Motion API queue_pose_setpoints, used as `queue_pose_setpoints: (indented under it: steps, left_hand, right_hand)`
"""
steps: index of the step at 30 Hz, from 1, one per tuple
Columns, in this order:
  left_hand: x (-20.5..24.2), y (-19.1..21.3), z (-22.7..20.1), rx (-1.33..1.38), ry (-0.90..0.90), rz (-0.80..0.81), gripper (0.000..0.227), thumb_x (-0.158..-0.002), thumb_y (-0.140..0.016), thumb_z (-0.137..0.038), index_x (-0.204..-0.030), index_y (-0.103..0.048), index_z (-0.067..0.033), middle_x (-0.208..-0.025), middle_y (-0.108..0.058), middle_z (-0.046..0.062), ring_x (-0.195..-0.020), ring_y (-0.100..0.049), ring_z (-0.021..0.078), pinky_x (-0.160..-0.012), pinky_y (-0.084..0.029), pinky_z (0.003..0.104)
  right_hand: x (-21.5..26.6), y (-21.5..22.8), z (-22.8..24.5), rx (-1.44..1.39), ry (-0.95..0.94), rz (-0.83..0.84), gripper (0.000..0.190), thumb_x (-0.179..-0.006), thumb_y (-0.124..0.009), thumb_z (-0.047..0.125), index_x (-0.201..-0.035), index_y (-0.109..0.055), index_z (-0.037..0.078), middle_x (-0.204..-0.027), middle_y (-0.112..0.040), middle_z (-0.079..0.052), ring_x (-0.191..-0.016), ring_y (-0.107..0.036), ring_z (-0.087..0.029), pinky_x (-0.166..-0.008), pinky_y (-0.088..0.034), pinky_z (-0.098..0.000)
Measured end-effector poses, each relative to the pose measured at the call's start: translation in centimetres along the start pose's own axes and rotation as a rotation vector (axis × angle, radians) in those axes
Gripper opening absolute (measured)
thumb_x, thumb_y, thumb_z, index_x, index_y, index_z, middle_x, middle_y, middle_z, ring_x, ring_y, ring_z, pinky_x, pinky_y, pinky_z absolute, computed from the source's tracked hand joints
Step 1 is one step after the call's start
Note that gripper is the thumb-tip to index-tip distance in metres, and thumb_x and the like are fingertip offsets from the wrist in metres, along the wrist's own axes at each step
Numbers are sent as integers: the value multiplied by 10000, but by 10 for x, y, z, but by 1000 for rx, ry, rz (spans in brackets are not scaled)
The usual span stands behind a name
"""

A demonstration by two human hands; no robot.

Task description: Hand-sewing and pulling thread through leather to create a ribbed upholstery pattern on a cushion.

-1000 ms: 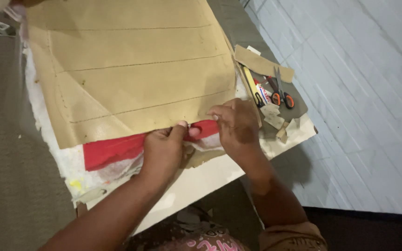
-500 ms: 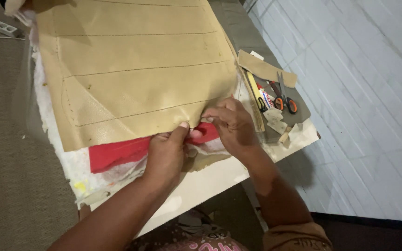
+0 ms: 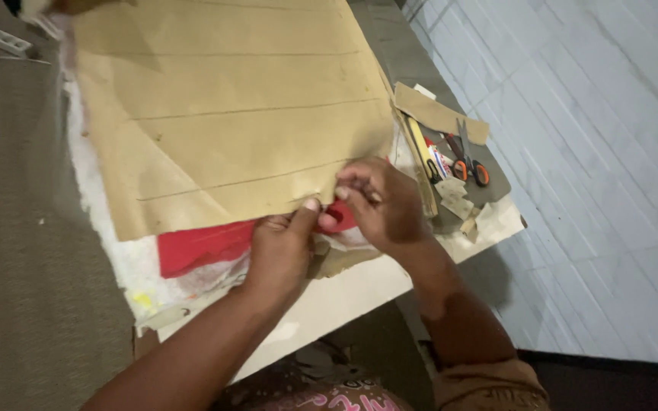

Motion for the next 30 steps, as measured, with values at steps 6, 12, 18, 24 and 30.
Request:
queue_pose_setpoints:
  steps: [6,12,18,24,30]
  left_hand:
    - [-17,6,17,-41,-44,57,335,-997,-630,-183,-724,-738,-20,-451,-567,90,-362,-536,135,-371,-406,232]
    - [-42,25,44,-134,-105,5,352,-957,-653,-176,-637,-672,-30,-399,-526,110,-317,-486,155,-321,-359,289]
    - [-66,17,73,293,14,125,279,-955,-662,-190,-748,-670,-4,-456,-482,18,-368,-487,88,-354,-347,223]
    - [7,9,-24,-88,92,90,351,-949,-664,-372,-875,-838,-76,-447,-479,45,-386,-382,119,-399,-290,281]
    - [4,10,-21,-25,145,114,435,-943,-630,-431,-882,-809,-39,-454,-529,81,-343,-408,143,-378,-275,266]
  right_hand:
    - [-6,-23,13,698,514,100,82,-936,-745,271,-961,-729,195,-897,-546,-51,-782,-615,-293,-695,-528,-403]
    - [-2,-56,28,582,621,32,98,-1013,-613,200,-955,-541,169,-943,-505,-52,-793,-532,-310,-724,-418,-431]
    - [38,-65,51,67,550,36,220,-1080,-471,205,-983,-593,49,-921,-596,-93,-807,-641,-306,-708,-532,-383]
    - [95,-44,108,-426,92,118,185,-1125,-422,270,-1034,-438,110,-658,-491,-67,-543,-433,-136,-487,-342,-246]
    - [118,-17,73,-663,-669,716,173,-1067,-572,233,-1124,-522,77,-909,-570,5,-810,-507,-77,-764,-407,-235]
Point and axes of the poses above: each hand's wrist, its own x-axis away from the middle knuckle, its own y-axis out of the back of the hand, z = x × y, the point moved 1 cm from there along -x, towards the middle knuckle
